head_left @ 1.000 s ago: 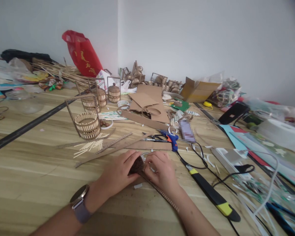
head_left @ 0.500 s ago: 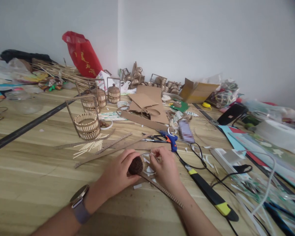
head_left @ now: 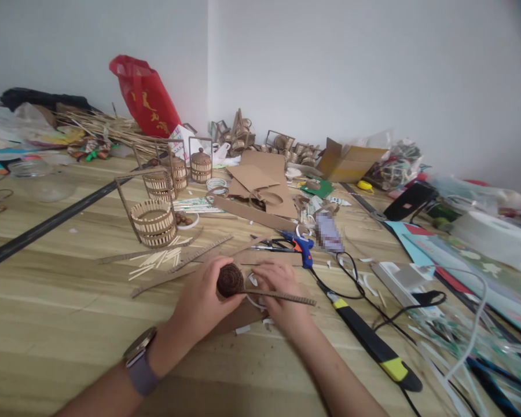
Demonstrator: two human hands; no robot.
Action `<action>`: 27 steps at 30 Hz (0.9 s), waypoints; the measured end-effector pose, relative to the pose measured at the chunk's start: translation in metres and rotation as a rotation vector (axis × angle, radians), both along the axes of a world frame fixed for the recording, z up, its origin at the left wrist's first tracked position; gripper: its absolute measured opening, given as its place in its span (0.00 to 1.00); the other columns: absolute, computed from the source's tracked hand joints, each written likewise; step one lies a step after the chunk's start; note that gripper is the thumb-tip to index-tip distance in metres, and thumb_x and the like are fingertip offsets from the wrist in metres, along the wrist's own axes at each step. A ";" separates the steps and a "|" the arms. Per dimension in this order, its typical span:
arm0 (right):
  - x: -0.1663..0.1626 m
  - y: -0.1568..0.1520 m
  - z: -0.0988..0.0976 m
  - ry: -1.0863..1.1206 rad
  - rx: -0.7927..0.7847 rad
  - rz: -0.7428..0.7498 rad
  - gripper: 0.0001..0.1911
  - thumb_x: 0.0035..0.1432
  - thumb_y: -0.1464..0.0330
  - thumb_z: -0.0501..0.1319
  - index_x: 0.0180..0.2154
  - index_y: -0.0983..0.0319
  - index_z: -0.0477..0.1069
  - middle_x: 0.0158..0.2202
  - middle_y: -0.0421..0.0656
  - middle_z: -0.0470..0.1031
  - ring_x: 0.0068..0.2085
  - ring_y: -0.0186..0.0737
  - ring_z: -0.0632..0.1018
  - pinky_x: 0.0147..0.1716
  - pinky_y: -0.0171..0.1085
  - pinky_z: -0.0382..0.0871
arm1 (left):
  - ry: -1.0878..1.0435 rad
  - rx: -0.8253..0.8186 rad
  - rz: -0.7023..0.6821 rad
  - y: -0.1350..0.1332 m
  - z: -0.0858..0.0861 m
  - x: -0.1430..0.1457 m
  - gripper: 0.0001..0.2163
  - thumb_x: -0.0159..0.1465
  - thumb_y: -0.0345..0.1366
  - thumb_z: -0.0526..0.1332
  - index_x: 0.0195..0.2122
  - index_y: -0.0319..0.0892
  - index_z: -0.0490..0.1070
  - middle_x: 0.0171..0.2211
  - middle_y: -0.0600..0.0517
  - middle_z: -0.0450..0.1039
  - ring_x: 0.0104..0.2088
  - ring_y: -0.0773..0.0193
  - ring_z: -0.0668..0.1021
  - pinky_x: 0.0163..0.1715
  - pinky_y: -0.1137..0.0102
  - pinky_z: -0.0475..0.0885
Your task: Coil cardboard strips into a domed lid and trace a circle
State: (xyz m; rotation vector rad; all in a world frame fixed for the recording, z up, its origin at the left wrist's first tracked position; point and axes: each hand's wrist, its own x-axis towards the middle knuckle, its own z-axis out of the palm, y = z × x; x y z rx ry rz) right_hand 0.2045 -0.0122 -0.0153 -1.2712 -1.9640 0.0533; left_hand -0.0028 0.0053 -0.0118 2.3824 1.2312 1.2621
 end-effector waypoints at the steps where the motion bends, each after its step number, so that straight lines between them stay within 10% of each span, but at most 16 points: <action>1: -0.002 -0.002 0.001 0.040 -0.027 0.049 0.13 0.61 0.73 0.58 0.44 0.58 0.78 0.42 0.47 0.83 0.48 0.49 0.78 0.49 0.49 0.67 | -0.008 0.007 0.018 0.000 0.000 0.000 0.23 0.56 0.33 0.67 0.52 0.45 0.63 0.47 0.45 0.77 0.48 0.49 0.81 0.46 0.56 0.78; 6: -0.023 -0.014 0.007 0.174 -0.141 0.187 0.11 0.62 0.71 0.56 0.39 0.60 0.77 0.36 0.46 0.82 0.38 0.45 0.80 0.40 0.41 0.71 | -0.050 0.054 0.067 0.001 -0.005 0.002 0.23 0.56 0.32 0.67 0.52 0.44 0.63 0.48 0.43 0.75 0.51 0.47 0.79 0.49 0.54 0.77; 12: -0.032 -0.019 0.001 0.324 -0.342 0.009 0.18 0.63 0.59 0.60 0.24 0.61 0.75 0.22 0.42 0.76 0.26 0.41 0.74 0.26 0.36 0.65 | -0.113 0.044 -0.061 -0.002 -0.008 0.005 0.18 0.59 0.32 0.65 0.51 0.43 0.67 0.49 0.42 0.75 0.52 0.48 0.78 0.52 0.53 0.76; 20: -0.024 -0.014 0.001 0.557 -0.442 0.032 0.19 0.62 0.54 0.60 0.30 0.61 0.77 0.28 0.44 0.78 0.31 0.43 0.76 0.33 0.38 0.71 | -0.386 -0.540 -0.227 0.000 0.016 -0.003 0.14 0.66 0.43 0.61 0.50 0.46 0.76 0.47 0.47 0.81 0.46 0.55 0.83 0.46 0.63 0.79; 27: -0.025 -0.012 -0.005 0.587 -0.463 0.062 0.19 0.63 0.53 0.58 0.33 0.61 0.76 0.32 0.46 0.79 0.36 0.46 0.78 0.38 0.42 0.73 | -0.527 -0.643 -0.245 0.005 0.013 -0.002 0.16 0.61 0.44 0.65 0.49 0.45 0.78 0.48 0.48 0.82 0.47 0.53 0.83 0.49 0.60 0.79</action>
